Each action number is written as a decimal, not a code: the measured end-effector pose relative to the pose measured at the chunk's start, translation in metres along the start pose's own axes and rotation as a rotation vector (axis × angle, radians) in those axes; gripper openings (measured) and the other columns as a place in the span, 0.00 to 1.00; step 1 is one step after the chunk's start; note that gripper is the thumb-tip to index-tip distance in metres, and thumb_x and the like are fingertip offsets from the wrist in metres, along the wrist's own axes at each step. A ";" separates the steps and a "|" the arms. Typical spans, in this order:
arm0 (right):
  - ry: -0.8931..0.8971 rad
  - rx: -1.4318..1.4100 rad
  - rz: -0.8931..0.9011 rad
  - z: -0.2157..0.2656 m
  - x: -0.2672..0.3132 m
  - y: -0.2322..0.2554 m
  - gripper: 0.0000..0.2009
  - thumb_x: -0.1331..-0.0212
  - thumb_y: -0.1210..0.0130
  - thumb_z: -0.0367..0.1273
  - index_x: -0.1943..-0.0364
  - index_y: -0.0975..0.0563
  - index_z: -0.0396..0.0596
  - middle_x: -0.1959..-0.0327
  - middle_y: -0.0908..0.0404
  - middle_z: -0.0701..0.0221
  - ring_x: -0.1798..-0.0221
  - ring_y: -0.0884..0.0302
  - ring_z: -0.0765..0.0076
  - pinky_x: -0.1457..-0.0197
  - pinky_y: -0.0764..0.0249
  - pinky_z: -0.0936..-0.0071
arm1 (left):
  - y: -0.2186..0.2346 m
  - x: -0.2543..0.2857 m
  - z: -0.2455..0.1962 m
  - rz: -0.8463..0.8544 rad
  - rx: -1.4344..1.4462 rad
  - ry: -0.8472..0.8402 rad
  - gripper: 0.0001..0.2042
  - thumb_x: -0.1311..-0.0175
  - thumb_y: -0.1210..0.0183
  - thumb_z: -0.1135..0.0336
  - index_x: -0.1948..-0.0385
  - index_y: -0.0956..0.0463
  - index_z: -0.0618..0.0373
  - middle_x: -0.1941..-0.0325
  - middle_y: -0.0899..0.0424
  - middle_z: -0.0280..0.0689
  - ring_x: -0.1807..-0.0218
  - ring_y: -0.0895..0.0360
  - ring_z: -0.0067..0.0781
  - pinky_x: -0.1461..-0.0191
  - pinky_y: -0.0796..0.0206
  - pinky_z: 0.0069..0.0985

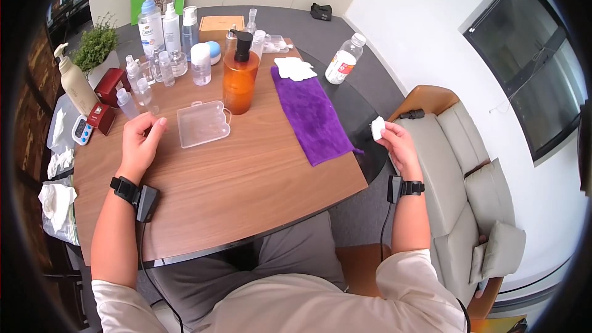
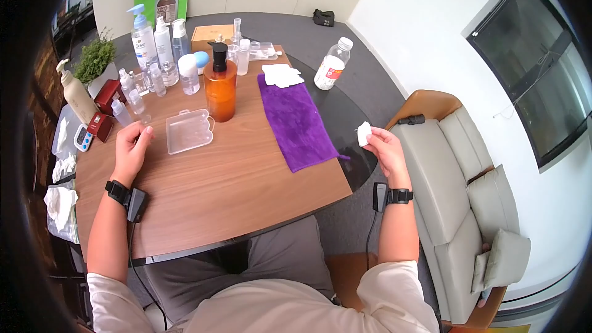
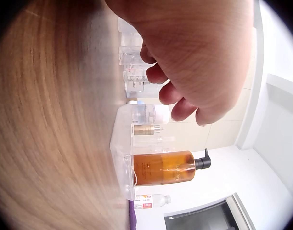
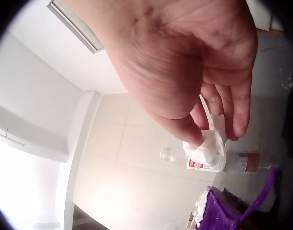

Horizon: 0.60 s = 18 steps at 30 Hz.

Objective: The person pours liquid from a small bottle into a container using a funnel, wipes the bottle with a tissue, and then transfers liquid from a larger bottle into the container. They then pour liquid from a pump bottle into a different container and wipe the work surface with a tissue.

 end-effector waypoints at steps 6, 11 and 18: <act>0.300 0.668 -0.215 0.006 -0.010 0.004 0.14 0.36 0.33 0.30 0.49 0.15 0.37 0.64 0.09 0.67 0.61 0.11 0.76 0.54 0.18 0.76 | -0.001 0.000 -0.001 0.008 -0.007 -0.005 0.15 0.26 0.38 0.65 0.75 0.20 0.63 0.80 0.29 0.32 0.75 0.34 0.24 0.69 0.44 0.28; 0.319 0.925 -0.126 0.000 -0.015 -0.024 0.17 0.40 0.32 0.30 0.47 0.14 0.43 0.63 0.10 0.60 0.63 0.12 0.66 0.55 0.18 0.68 | 0.001 0.000 0.000 -0.010 -0.019 -0.012 0.16 0.25 0.38 0.64 0.76 0.20 0.63 0.80 0.28 0.32 0.76 0.33 0.23 0.69 0.44 0.28; 0.347 1.012 -0.039 0.005 -0.008 -0.042 0.23 0.42 0.33 0.31 0.40 0.18 0.42 0.54 0.11 0.53 0.55 0.10 0.56 0.47 0.17 0.64 | 0.000 0.000 0.001 -0.004 -0.011 0.006 0.16 0.26 0.38 0.64 0.76 0.21 0.63 0.80 0.28 0.33 0.75 0.32 0.24 0.68 0.43 0.28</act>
Point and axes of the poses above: each hand's wrist, its own x-axis away from the middle knuckle, its own y-axis out of the back of the hand, z = x × y, the point moved 6 cm from there along -x, towards the middle knuckle
